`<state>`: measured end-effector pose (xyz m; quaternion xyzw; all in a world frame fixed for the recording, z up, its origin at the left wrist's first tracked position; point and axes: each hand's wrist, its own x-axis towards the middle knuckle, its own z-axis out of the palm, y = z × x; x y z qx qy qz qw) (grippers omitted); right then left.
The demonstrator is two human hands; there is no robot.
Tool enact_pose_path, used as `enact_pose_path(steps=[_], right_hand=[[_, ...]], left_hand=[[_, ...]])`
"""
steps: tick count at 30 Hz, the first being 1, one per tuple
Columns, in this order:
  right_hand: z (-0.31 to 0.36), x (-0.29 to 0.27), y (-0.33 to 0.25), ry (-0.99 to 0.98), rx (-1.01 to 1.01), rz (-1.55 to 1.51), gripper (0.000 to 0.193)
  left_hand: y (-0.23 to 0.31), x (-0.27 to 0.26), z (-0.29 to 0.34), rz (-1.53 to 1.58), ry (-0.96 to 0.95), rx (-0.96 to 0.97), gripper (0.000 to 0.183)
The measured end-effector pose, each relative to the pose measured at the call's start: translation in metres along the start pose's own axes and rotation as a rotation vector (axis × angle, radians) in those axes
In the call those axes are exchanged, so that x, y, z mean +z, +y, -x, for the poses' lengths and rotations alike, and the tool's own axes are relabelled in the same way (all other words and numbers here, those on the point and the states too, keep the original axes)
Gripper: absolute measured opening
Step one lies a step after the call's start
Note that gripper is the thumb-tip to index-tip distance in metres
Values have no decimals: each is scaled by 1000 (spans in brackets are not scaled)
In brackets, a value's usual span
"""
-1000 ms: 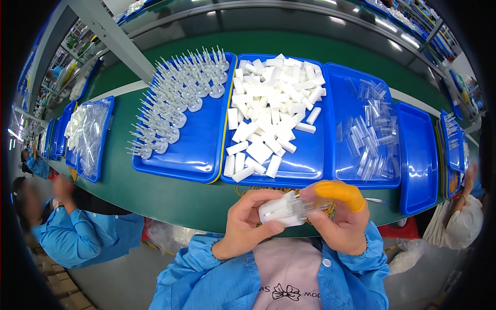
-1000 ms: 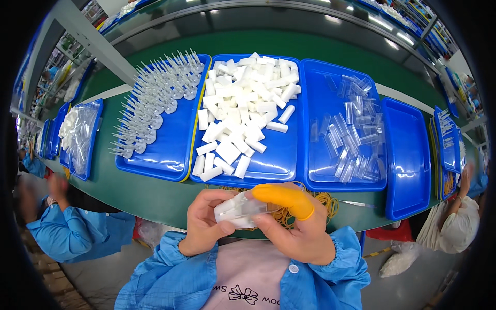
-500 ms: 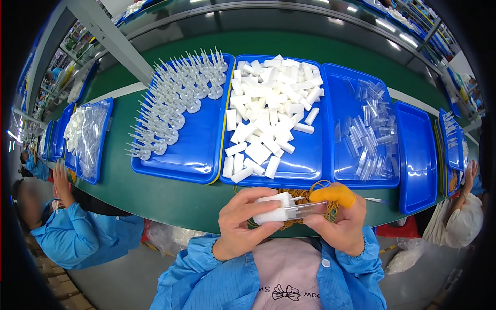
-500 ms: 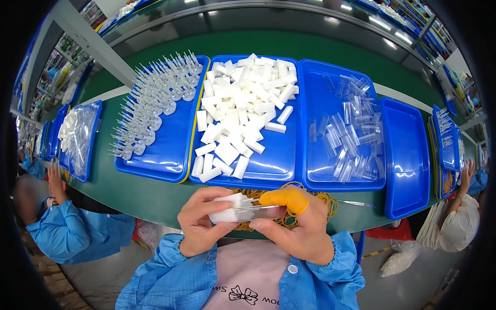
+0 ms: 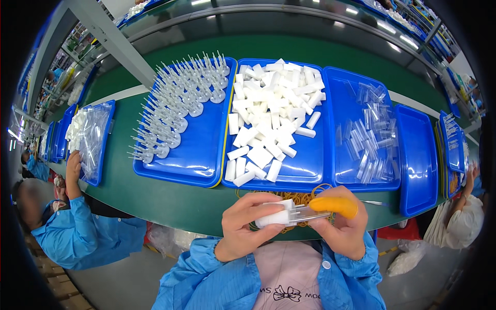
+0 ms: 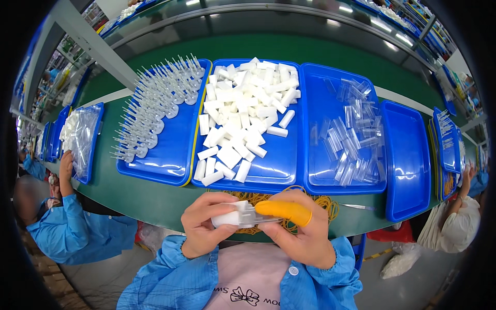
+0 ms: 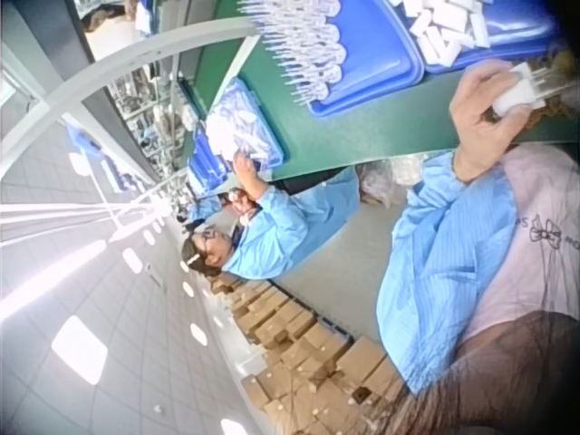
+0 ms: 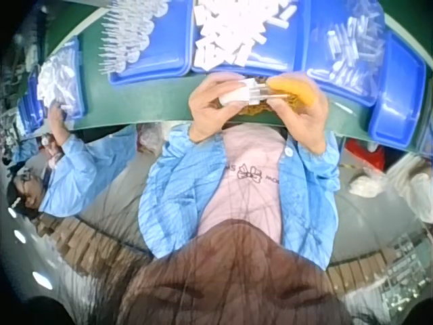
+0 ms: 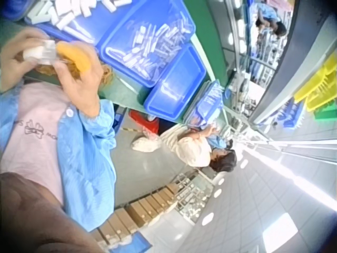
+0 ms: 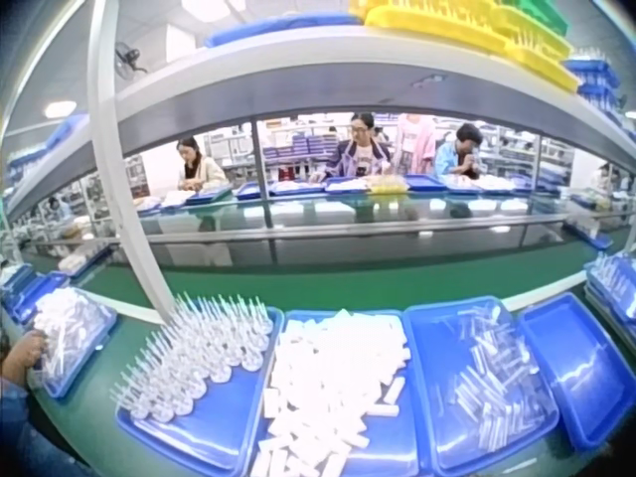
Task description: The person assembles medical supplies at a factory workstation. They pick up white cylindrical components and clear plastic tubes, insert the tubes into the cylinders, and secure them with rubber bands. The person uses scissors to trim the excess length of the rubber bands after securing the components.
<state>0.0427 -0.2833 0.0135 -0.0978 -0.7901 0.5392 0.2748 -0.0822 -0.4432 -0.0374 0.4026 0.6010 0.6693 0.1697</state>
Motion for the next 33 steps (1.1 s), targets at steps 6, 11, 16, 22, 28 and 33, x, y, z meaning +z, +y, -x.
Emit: enact_pose_path(steps=[6, 11, 16, 22, 28, 33], right_hand=[[0, -1, -12, -20, -63, 104, 29], [8, 2, -10, 3, -32, 2, 34], [19, 14, -1, 137, 113, -294, 35], [21, 19, -2, 214, 181, -395, 32], [18, 10, -13, 80, -58, 29, 29], [18, 10, -12, 124, 57, -80, 26]], left_hand=[[2, 0, -1, 14, -28, -25, 33], [1, 1, 0, 45, -2, -44, 34], [1, 1, -1, -42, 24, 61, 36], [1, 2, 0, -166, 36, 179, 36], [0, 2, 4, 57, 15, -68, 34], [3, 4, 1, 243, 12, -187, 30]])
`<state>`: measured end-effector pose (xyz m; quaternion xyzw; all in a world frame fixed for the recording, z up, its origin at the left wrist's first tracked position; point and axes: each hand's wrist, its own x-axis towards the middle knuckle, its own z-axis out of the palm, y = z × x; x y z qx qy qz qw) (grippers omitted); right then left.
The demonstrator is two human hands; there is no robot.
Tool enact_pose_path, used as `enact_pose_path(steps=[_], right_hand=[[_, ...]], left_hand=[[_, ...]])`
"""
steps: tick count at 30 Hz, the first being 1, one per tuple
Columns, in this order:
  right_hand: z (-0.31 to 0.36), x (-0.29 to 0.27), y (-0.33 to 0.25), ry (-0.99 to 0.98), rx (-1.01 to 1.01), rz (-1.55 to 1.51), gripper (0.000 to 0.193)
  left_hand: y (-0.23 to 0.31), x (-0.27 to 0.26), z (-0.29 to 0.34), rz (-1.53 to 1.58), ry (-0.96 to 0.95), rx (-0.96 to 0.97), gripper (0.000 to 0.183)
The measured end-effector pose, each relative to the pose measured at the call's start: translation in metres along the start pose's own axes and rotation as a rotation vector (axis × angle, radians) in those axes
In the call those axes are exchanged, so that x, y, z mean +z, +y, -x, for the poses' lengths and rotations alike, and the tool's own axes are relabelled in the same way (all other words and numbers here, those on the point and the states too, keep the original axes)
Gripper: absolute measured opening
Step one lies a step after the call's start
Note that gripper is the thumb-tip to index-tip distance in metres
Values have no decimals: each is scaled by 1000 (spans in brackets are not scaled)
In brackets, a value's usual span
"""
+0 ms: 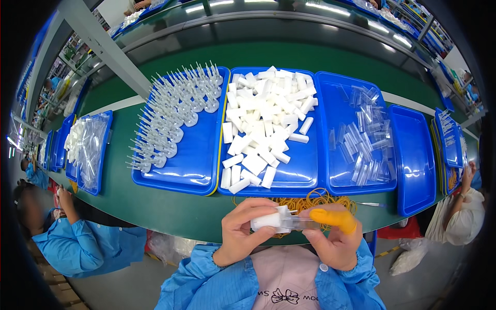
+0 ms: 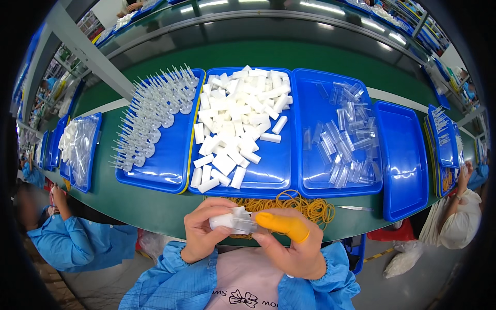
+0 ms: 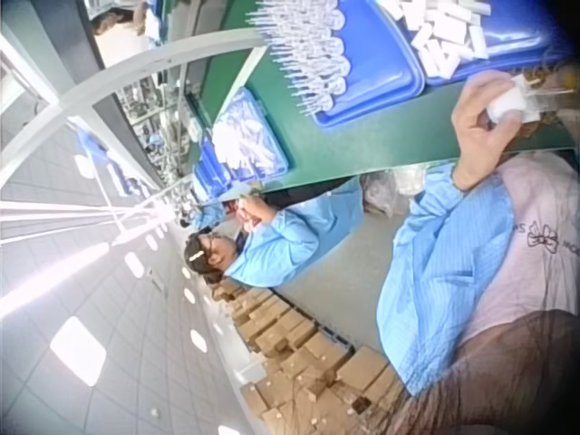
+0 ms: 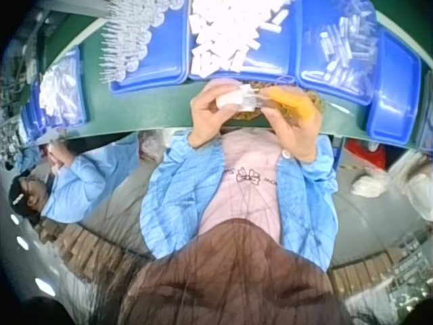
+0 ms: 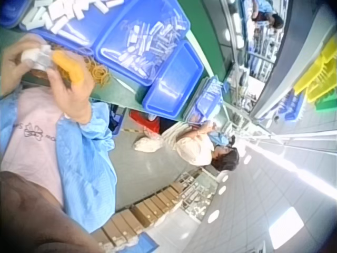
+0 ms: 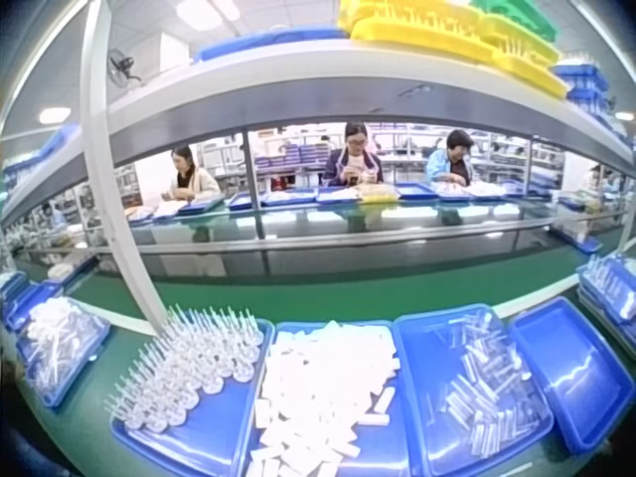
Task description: The person assembles medical supplies at a factory workstation. They pick up white cylindrical components and clear plastic tubes, insert the tubes into the cylinders, and secure them with rubber bands. The person uses scissors to trim the excess length of the rubber bands after securing the components.
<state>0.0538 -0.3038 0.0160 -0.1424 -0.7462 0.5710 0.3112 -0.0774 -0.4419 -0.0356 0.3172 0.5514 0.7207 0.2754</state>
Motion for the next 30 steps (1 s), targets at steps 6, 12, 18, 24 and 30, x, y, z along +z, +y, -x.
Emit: enact_pose_path(steps=[6, 12, 18, 24, 30], right_hand=[[-5, -1, 0, -4, -125, 55, 20], [-8, -8, 0, -98, -95, 33, 15], [-12, -14, -8, -169, -200, 218, 21], [-10, -12, -9, -136, -152, 181, 24], [-10, 0, 1, -113, -171, 139, 26]], left_hand=[[1, 0, -1, 35, -45, -39, 30], [-1, -3, -3, 205, -127, -224, 29], [-1, -3, -2, 296, -136, -313, 28], [-2, -2, -6, 192, -167, -163, 30], [0, -3, -5, -78, -70, -4, 31]])
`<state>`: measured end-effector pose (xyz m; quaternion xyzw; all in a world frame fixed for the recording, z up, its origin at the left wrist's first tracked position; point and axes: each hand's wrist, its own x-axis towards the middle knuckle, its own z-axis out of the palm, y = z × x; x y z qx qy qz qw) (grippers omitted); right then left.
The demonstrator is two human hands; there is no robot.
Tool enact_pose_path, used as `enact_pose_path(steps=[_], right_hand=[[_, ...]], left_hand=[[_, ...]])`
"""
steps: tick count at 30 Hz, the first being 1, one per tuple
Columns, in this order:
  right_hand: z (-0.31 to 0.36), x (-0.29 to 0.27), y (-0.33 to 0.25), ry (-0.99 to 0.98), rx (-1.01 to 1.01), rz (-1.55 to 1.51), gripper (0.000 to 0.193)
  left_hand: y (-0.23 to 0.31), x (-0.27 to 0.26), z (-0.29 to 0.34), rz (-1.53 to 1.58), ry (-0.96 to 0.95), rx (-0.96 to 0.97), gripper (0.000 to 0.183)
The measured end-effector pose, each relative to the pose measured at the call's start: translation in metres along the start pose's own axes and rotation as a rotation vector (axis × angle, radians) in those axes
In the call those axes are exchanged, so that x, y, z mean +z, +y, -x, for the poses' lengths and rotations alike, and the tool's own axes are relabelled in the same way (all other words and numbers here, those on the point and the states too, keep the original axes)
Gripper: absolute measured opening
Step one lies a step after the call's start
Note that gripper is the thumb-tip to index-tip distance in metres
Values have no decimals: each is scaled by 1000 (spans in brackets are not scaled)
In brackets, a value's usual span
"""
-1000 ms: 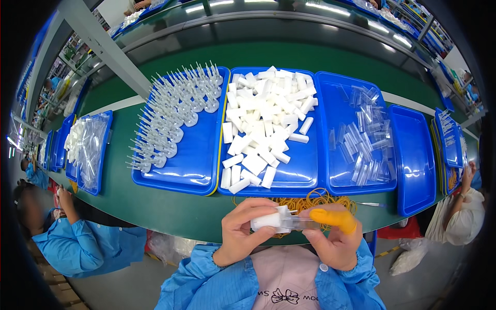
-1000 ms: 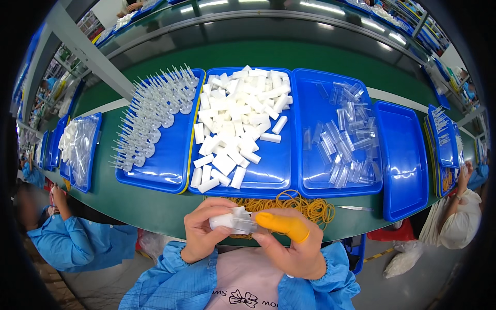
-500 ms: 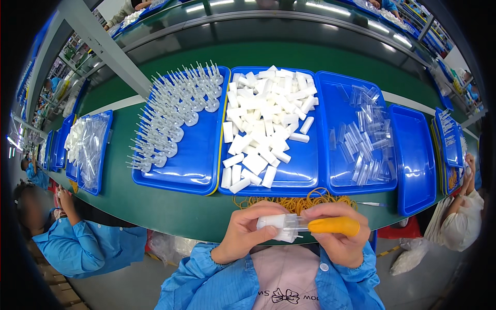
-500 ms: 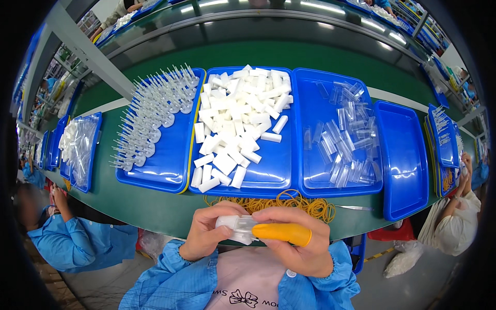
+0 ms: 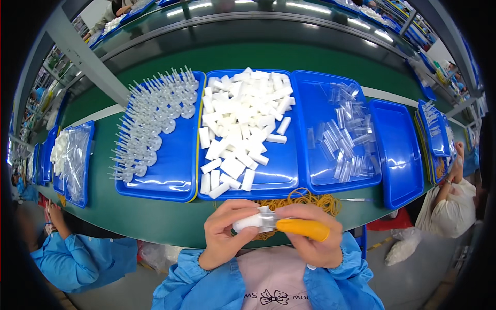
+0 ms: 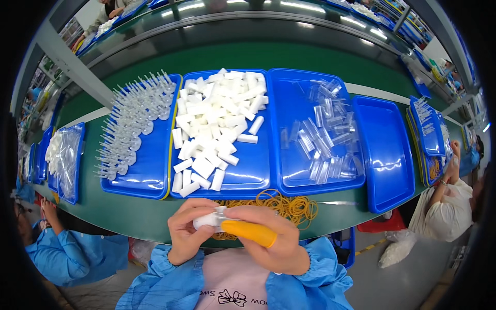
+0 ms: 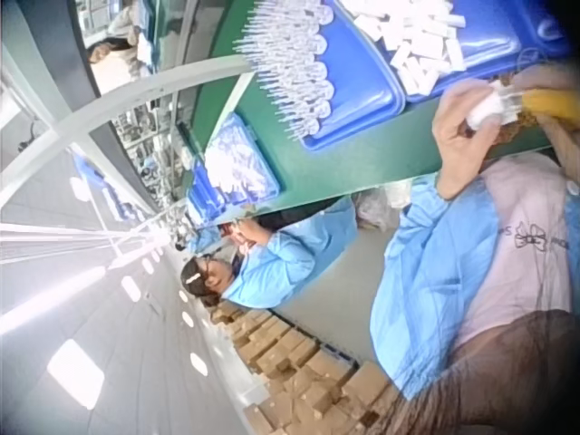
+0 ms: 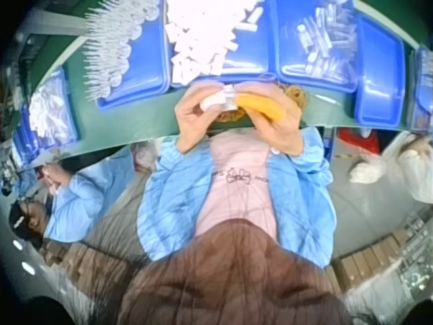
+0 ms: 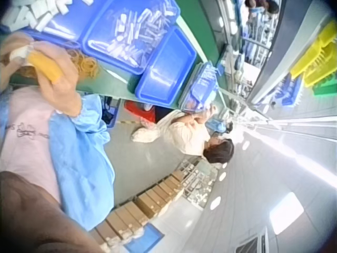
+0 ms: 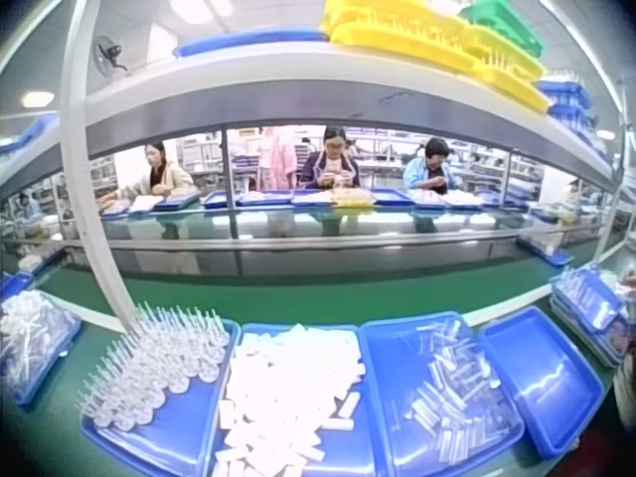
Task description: The person assembles medical supplies at a factory workstation. They pick up white cylindrical components and clear plastic tubes, insert the tubes into the cylinders, and secure them with rubber bands. The person uses scissors to trim the excess length of the rubber bands after securing the components.
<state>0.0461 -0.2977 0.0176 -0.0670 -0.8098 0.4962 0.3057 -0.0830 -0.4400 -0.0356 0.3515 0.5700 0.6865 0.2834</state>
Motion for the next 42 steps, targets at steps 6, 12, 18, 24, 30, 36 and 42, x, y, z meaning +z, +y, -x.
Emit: enact_pose_path(steps=[6, 12, 18, 24, 30, 36, 42], right_hand=[[6, 0, 4, 11, 247, -211, 26], [-1, 1, 18, 116, 320, -433, 30], [5, -8, 36, 28, 256, -105, 30], [3, -7, 35, 199, 450, -544, 29], [5, -23, 39, 132, 309, -419, 21], [10, -24, 33, 152, 254, -316, 20], [18, -11, 30, 82, 252, -273, 19]], left_hand=[[1, 2, -1, 2, 2, 10, 31], [0, 1, -8, -55, -11, 2, 33], [-1, -1, -10, -344, 10, 129, 34], [4, 4, -10, -86, 70, 68, 53], [-7, -5, 6, 436, -56, -317, 44], [-8, 0, 7, 363, -39, -158, 41], [-10, 5, 11, 411, -28, -160, 40]])
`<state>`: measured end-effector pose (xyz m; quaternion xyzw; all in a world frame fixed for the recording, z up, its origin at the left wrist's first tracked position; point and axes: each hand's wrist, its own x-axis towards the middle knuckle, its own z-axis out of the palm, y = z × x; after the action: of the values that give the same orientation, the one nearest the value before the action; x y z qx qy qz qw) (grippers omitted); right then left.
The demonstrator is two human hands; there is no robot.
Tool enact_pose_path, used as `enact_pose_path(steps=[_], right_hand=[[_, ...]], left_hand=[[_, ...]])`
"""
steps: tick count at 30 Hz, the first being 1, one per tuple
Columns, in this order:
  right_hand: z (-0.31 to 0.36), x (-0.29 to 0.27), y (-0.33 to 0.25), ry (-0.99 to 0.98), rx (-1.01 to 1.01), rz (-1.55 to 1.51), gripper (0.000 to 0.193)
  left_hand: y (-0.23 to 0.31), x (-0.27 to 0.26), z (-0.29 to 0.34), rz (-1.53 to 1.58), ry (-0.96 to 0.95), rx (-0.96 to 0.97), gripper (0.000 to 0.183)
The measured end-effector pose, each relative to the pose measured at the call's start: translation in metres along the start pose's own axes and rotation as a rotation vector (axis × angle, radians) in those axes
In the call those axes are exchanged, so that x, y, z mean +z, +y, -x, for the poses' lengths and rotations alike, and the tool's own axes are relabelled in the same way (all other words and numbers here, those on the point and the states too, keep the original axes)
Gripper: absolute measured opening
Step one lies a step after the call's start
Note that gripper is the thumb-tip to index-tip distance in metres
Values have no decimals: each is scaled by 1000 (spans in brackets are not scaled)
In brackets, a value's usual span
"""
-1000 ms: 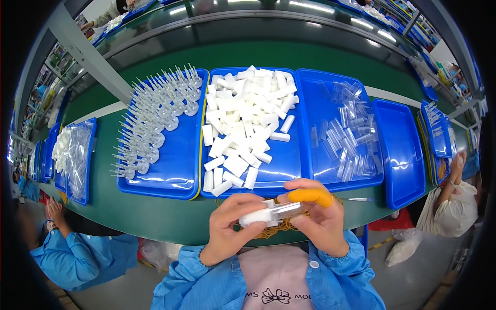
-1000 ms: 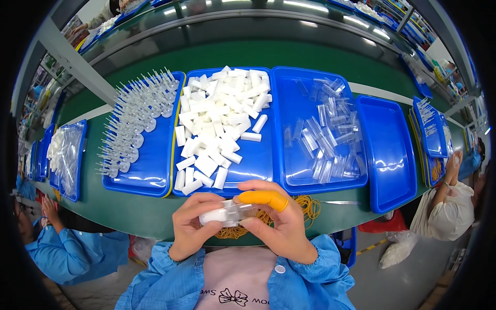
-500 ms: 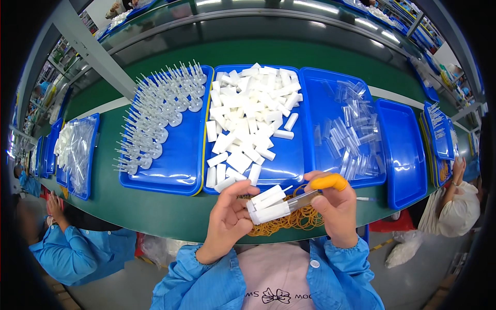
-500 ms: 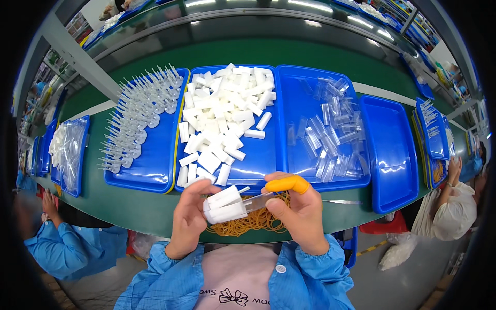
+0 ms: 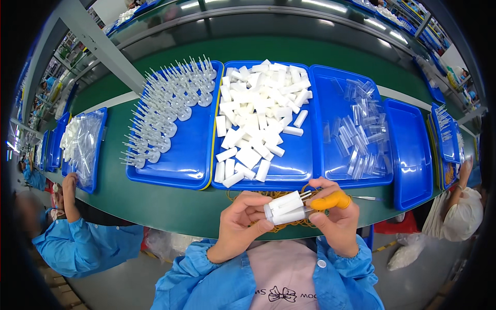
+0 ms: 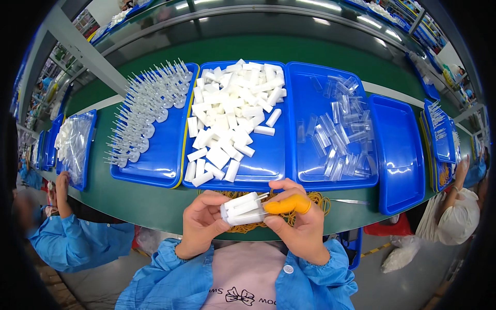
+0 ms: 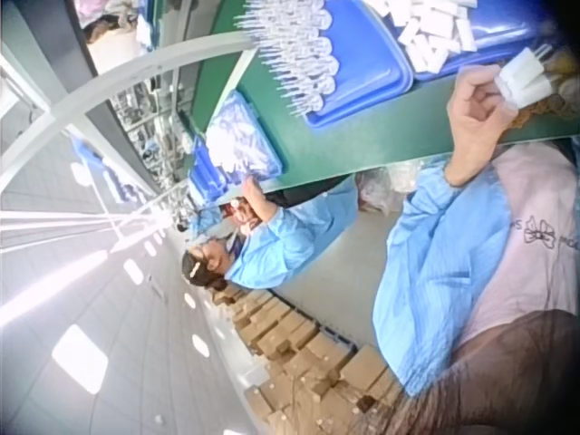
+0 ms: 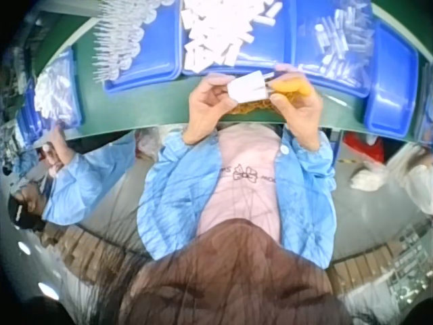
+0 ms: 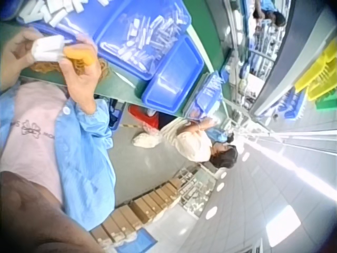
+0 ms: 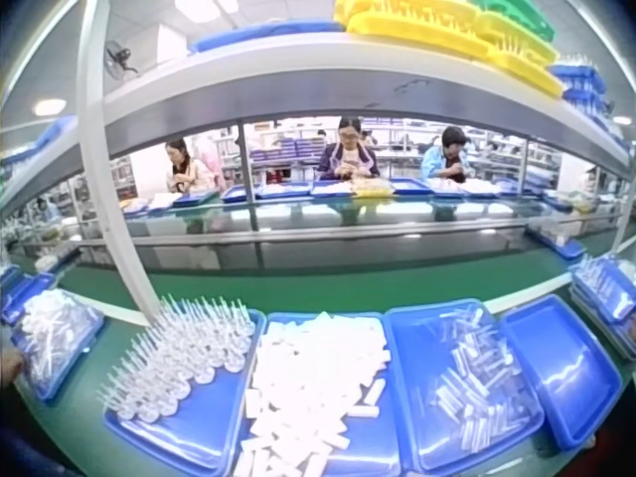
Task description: The person assembles medical supplies at a factory workstation. They pick up white cylindrical components and clear plastic tubes, insert the tubes into the cylinders, and secure them with rubber bands. The person uses scissors to trim the excess length of the rubber bands after securing the components.
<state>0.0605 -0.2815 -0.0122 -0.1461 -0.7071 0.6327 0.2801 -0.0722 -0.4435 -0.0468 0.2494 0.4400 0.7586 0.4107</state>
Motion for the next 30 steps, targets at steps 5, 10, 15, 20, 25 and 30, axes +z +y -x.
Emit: enact_pose_path(steps=[5, 10, 15, 20, 25, 30], right_hand=[[6, 7, 9, 12, -35, -12, 20], [-2, 2, 4, 29, 27, -14, 28], [-43, -50, 1, 210, -14, 396, 38], [-80, -81, 31, 109, -196, 998, 37], [-100, -68, 51, -15, -175, 1350, 37], [-93, -63, 43, -162, -173, 1462, 33]], left_hand=[[-1, 5, 0, -20, -23, 36, 39], [2, 1, -9, 21, -18, -34, 40], [4, -4, -10, 28, 82, 37, 40], [10, 5, -12, 28, 165, -27, 41], [10, 5, -10, 12, 156, -30, 41], [6, -1, -7, 25, 143, 2, 38]])
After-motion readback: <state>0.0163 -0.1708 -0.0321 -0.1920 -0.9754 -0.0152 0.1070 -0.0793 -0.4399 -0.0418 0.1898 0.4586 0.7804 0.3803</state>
